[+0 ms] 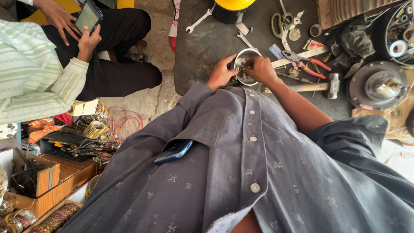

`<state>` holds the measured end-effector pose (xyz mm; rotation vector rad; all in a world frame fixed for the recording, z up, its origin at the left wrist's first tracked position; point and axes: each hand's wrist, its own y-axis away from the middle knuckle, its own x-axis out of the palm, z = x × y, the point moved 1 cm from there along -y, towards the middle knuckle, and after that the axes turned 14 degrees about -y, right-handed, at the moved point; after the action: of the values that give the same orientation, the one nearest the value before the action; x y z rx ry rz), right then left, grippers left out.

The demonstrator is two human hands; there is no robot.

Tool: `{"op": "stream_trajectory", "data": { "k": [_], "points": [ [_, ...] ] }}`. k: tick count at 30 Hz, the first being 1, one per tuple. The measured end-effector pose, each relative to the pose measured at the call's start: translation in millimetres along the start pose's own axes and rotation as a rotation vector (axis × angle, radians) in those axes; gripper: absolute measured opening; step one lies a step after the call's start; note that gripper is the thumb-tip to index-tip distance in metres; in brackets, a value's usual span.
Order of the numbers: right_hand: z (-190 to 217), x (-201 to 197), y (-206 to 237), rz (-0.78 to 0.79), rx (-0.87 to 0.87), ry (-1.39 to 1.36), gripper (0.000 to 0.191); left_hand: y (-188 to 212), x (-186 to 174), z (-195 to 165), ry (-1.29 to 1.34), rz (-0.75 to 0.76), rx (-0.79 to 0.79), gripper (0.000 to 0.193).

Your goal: The person assembles a small electrical component inside a metal housing. They use pliers to cut a wire, insert a small metal piece into the housing, and then use a hammer to tap it into place. They also apply a liquid from a bottle into the housing and continue to adjust the internal parts with their fingers.

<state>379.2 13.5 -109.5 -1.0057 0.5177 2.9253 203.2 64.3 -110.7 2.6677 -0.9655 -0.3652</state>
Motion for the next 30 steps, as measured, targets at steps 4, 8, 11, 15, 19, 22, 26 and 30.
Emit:
{"op": "stream_trajectory", "data": {
  "k": [4,8,11,15,19,22,26,30],
  "points": [
    [-1.9,4.0,0.6,-0.016,0.228,-0.222,0.03,1.3,0.7,-2.2,-0.049,-0.012,0.032,0.064],
    [0.9,3.0,6.5,-0.074,0.029,-0.115,0.034,0.1,0.4,-1.4,0.009,0.012,0.018,0.068],
    [-1.8,2.7,8.9,-0.027,-0.022,0.076,0.051,0.3,0.2,0.3,0.052,0.021,-0.01,0.071],
    [-7.4,8.6,7.0,-0.041,0.078,-0.039,0.049,-0.4,2.6,-1.5,-0.069,-0.002,0.092,0.07],
    [-6.2,8.2,7.3,-0.091,0.135,-0.075,0.05,-2.0,3.4,-1.8,-0.083,0.025,-0.056,0.075],
    [-1.7,-3.5,17.2,0.006,0.128,0.119,0.044,-2.2,2.9,-2.2,-0.036,0.009,0.034,0.073],
    [6.1,-13.4,24.3,0.035,-0.255,0.296,0.036,-3.7,4.6,-2.3,0.006,0.013,0.05,0.074],
    [4.3,-6.9,15.1,0.073,-0.178,0.407,0.039,-4.1,4.2,-2.5,-0.035,0.02,0.03,0.074]
  ]
}}
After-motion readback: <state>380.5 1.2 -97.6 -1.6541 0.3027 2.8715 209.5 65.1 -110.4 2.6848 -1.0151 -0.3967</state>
